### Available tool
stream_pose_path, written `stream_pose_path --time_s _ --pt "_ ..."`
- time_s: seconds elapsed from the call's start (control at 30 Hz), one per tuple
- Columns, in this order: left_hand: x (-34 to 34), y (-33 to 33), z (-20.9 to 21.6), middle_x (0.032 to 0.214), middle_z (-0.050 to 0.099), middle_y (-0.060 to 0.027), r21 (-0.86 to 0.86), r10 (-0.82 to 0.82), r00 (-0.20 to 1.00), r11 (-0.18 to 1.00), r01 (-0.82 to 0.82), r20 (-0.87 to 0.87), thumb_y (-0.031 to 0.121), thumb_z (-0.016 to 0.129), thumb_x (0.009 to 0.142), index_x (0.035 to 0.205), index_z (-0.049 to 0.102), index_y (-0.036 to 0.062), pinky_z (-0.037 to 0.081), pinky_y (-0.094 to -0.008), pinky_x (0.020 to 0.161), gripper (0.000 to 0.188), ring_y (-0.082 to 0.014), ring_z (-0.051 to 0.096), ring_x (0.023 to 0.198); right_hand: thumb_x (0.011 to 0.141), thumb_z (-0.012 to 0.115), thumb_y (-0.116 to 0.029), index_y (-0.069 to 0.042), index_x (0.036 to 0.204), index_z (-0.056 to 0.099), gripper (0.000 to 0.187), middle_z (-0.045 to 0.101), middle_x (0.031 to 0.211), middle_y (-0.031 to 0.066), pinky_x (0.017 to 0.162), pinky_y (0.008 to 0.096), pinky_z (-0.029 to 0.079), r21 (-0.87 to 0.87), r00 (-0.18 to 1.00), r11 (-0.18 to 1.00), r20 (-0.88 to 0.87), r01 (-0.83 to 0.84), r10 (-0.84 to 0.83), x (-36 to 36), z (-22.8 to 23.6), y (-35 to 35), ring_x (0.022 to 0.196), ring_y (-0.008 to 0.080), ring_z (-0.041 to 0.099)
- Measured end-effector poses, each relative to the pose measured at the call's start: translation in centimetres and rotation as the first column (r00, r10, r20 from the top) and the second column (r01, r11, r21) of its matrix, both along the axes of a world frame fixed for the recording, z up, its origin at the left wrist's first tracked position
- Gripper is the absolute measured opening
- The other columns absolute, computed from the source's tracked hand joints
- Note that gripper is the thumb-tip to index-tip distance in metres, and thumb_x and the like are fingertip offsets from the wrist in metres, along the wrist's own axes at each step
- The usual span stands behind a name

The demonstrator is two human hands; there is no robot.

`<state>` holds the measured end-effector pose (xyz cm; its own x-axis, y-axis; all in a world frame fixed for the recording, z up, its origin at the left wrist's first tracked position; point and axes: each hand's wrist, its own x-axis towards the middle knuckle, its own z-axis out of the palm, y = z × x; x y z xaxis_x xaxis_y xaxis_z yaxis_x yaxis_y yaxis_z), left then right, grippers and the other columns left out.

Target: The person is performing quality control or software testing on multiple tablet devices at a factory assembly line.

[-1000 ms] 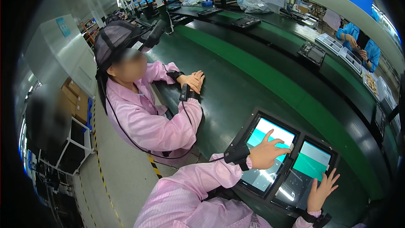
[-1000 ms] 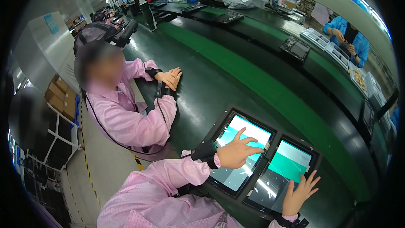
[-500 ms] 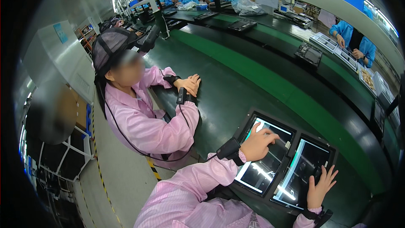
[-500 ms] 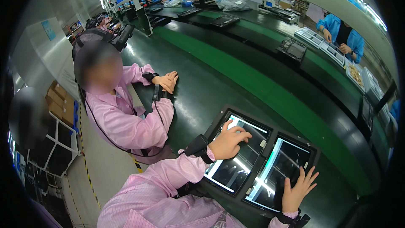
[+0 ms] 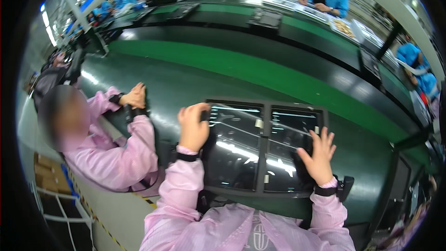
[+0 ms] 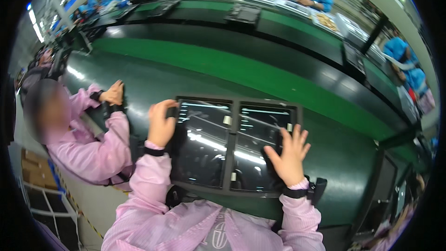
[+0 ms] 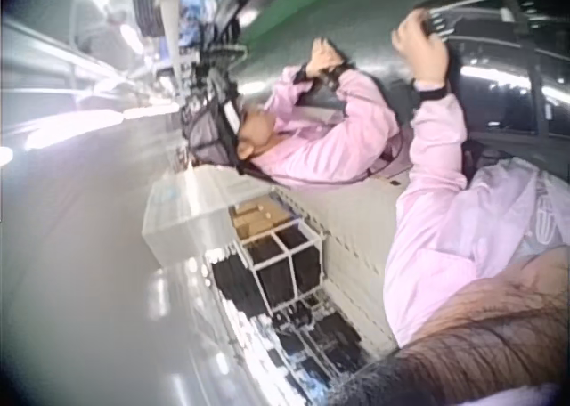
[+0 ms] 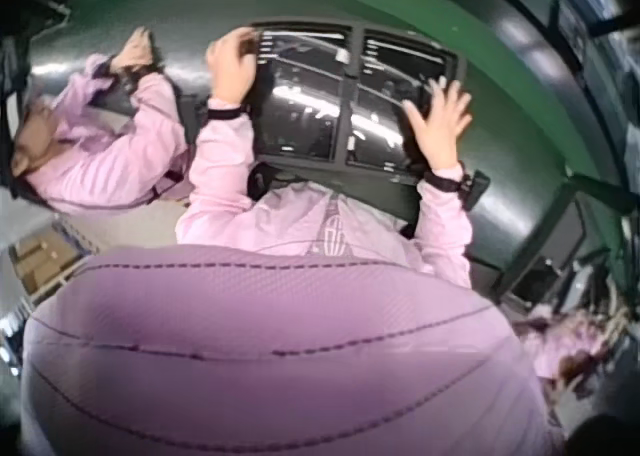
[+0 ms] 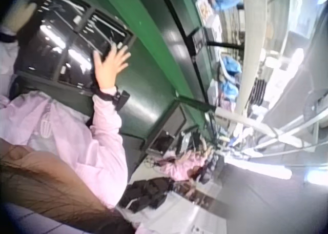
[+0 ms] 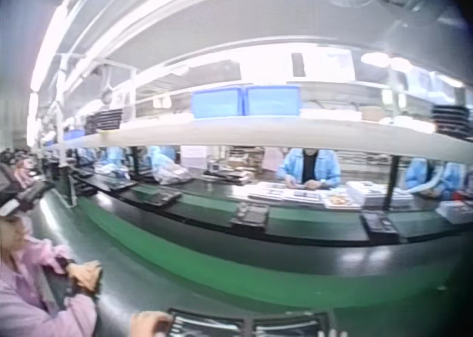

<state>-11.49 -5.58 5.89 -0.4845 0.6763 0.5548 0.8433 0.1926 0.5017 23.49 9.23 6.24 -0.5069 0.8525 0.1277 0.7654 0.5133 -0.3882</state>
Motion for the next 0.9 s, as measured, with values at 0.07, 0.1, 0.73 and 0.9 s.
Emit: stream_pose_path --time_s 0.07,0.1,0.73,0.9 --pt "-0.1 0.0 0.0 0.112 0.065 -0.0053 -0.127 0.016 0.987 0.992 0.004 0.16 -0.002 0.046 0.071 0.116 0.057 0.0079 0.017 -0.0552 0.113 0.047 -0.0256 0.054 0.116 0.079 0.07 -0.049 -0.01 0.136 0.048 0.073 0.021 0.155 0.024 0.109 0.0688 0.008 0.024 0.993 0.993 0.039 -0.114 0.113 -1.3 1.7 0.3 0.144 0.0479 0.01" --pt "-0.2 -0.2 -0.4 0.11 0.066 -0.0052 -0.141 0.018 0.976 0.99 0.014 0.219 -0.002 0.046 0.072 0.115 0.056 0.0077 0.014 -0.0563 0.114 0.045 -0.0252 0.054 0.117 0.078 0.07 -0.05 -0.01 0.135 0.05 0.072 0.021 0.155 0.0237 0.109 0.0693 0.008 0.042 0.975 0.976 0.071 -0.214 0.211 -2.1 2.6 0.1 0.144 0.0475 0.01" --pt "0.9 0.8 -1.0 0.108 0.068 -0.0014 -0.278 -0.01 0.993 0.96 0.042 0.117 -0.003 0.046 0.07 0.107 0.06 0.0092 0.002 -0.0642 0.113 0.042 -0.0255 0.048 0.127 0.076 0.067 -0.061 -0.01 0.124 0.061 0.07 0.027 0.153 0.0196 0.109 0.0705 0.001 0.183 0.941 0.924 0.05 -0.337 0.334 -6.6 -0.2 2.4 0.145 0.0428 0.01" --pt "0.3 0.8 -0.8 0.112 0.066 -0.0017 -0.263 0.004 0.989 0.964 0.036 0.15 -0.003 0.046 0.07 0.108 0.061 0.0097 0.0 -0.0631 0.113 0.042 -0.0254 0.047 0.129 0.077 0.066 -0.062 -0.011 0.131 0.056 0.074 0.026 0.153 0.0196 0.109 0.0704 0.003 0.164 0.961 0.947 0.012 -0.276 0.278 -6.3 0.2 3.0 0.146 0.0426 0.009"
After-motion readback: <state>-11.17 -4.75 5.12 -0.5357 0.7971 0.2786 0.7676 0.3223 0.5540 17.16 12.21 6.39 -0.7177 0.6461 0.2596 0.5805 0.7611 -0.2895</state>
